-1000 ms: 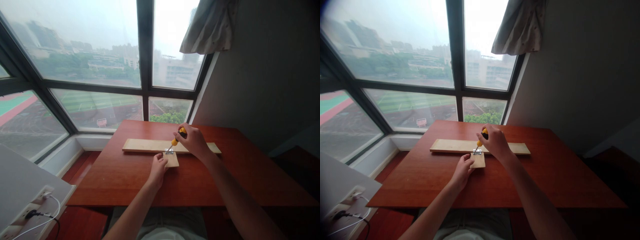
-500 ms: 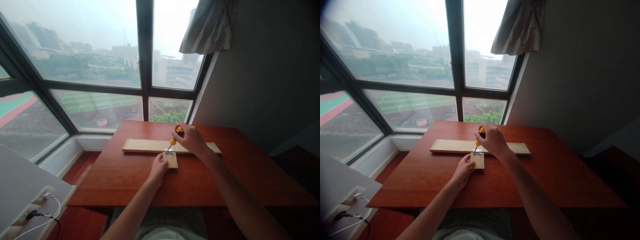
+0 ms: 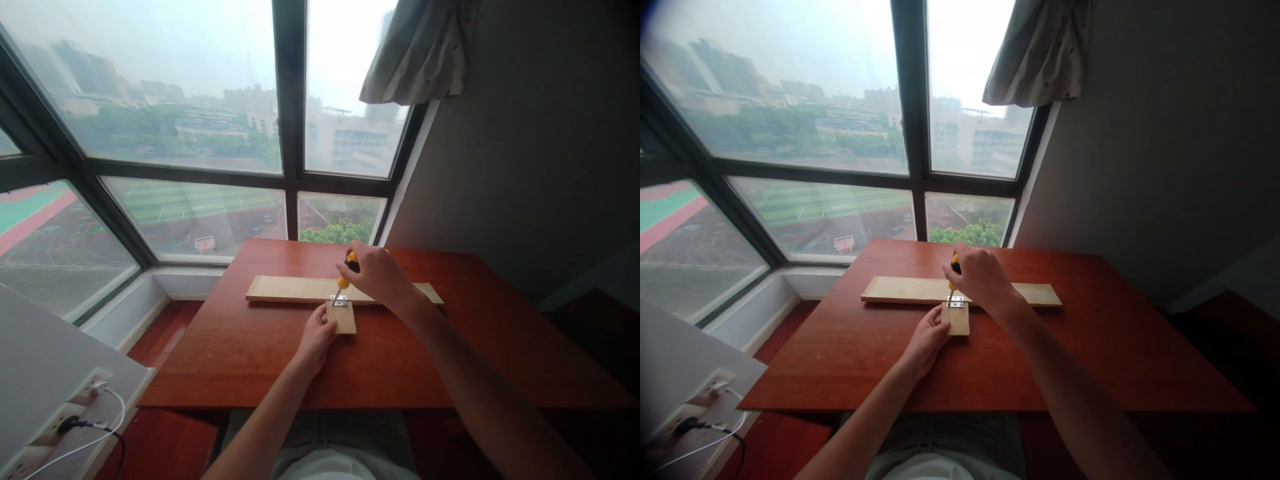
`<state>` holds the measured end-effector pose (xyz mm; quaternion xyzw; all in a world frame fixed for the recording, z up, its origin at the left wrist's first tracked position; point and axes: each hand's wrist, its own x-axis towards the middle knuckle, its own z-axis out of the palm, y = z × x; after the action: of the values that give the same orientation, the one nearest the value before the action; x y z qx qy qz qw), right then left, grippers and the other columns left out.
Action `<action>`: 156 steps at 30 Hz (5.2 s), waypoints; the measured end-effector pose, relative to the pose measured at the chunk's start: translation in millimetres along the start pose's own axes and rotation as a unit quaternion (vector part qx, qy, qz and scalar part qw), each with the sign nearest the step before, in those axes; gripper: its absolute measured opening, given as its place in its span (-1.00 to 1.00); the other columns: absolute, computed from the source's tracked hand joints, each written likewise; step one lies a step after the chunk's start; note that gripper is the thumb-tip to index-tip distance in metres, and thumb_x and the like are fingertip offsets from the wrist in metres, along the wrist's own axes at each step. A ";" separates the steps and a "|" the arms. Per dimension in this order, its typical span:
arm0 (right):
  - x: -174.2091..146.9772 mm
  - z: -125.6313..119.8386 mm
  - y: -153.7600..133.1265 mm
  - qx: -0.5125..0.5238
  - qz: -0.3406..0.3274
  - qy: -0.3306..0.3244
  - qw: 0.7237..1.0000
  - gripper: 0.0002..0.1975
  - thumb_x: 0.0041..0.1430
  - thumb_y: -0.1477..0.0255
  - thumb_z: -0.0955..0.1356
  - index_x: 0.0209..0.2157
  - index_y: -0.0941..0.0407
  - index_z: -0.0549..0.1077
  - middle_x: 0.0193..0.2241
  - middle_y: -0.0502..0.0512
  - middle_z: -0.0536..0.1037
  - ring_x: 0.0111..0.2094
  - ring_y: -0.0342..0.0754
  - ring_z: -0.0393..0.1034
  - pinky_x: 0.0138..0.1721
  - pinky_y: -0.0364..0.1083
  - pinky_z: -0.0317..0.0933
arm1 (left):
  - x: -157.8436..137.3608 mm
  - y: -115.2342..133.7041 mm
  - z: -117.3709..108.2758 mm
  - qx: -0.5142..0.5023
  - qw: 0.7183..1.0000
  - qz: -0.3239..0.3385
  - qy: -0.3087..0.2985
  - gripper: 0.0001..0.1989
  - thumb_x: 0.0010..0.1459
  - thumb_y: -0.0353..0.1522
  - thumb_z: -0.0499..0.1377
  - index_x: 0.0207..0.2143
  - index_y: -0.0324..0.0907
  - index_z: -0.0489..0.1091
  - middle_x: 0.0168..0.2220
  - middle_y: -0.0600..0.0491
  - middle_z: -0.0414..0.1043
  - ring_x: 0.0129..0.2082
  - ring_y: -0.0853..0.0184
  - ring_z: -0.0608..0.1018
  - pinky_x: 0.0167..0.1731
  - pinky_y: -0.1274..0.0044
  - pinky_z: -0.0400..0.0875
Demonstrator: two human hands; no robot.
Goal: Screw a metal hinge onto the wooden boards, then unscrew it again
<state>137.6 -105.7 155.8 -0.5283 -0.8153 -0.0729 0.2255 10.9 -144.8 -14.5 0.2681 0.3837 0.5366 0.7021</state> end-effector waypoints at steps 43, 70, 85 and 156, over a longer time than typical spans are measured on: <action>-6.3 -10.9 11.5 0.101 -0.018 -0.049 0.994 -0.90 0.20 0.35 0.30 -0.31 0.05 0.42 -0.39 0.00 0.54 -0.37 -0.07 0.39 -0.34 -0.12 0.14 | -1.1 -0.6 -0.2 -0.006 1.000 0.004 0.002 -0.46 -0.15 -0.45 0.33 -0.04 -0.24 0.35 -0.19 -0.08 0.56 -0.27 0.28 0.58 -0.26 0.53 0.46; -10.1 -13.5 12.8 0.107 -0.028 -0.079 0.991 -0.69 0.11 0.38 0.33 -0.08 0.11 0.39 -0.12 0.11 0.55 -0.18 -0.04 0.42 -0.13 -0.11 0.20 | 0.7 0.6 -0.6 -0.032 0.999 -0.016 0.009 -0.52 -0.12 -0.56 0.30 -0.08 -0.26 0.36 -0.18 -0.10 0.56 -0.29 0.30 0.59 -0.29 0.56 0.48; -7.8 -14.2 12.4 0.085 0.026 -0.055 0.995 -0.78 0.22 0.25 0.29 -0.24 0.09 0.45 -0.35 0.04 0.57 -0.37 -0.09 0.39 -0.36 -0.14 0.09 | 4.8 12.5 16.2 0.039 0.990 -0.059 0.122 -0.64 -0.07 -0.59 0.20 -0.17 -0.25 0.32 -0.25 -0.10 0.51 -0.39 0.31 0.56 -0.45 0.55 0.46; -22.1 -27.1 -7.3 0.043 0.004 -0.098 0.994 -0.67 0.26 0.20 0.25 -0.07 0.07 0.45 -0.13 0.13 0.59 -0.14 0.09 0.47 -0.19 -0.03 0.24 | 6.8 2.0 5.3 -0.004 0.996 -0.040 0.075 -0.71 -0.01 -0.52 0.25 -0.21 -0.25 0.28 -0.19 -0.11 0.53 -0.35 0.31 0.57 -0.39 0.52 0.47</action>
<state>146.4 -136.9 170.9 -0.5262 -0.8336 0.0156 0.1671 15.1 -137.6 -11.6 0.2093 0.4433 0.5282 0.6934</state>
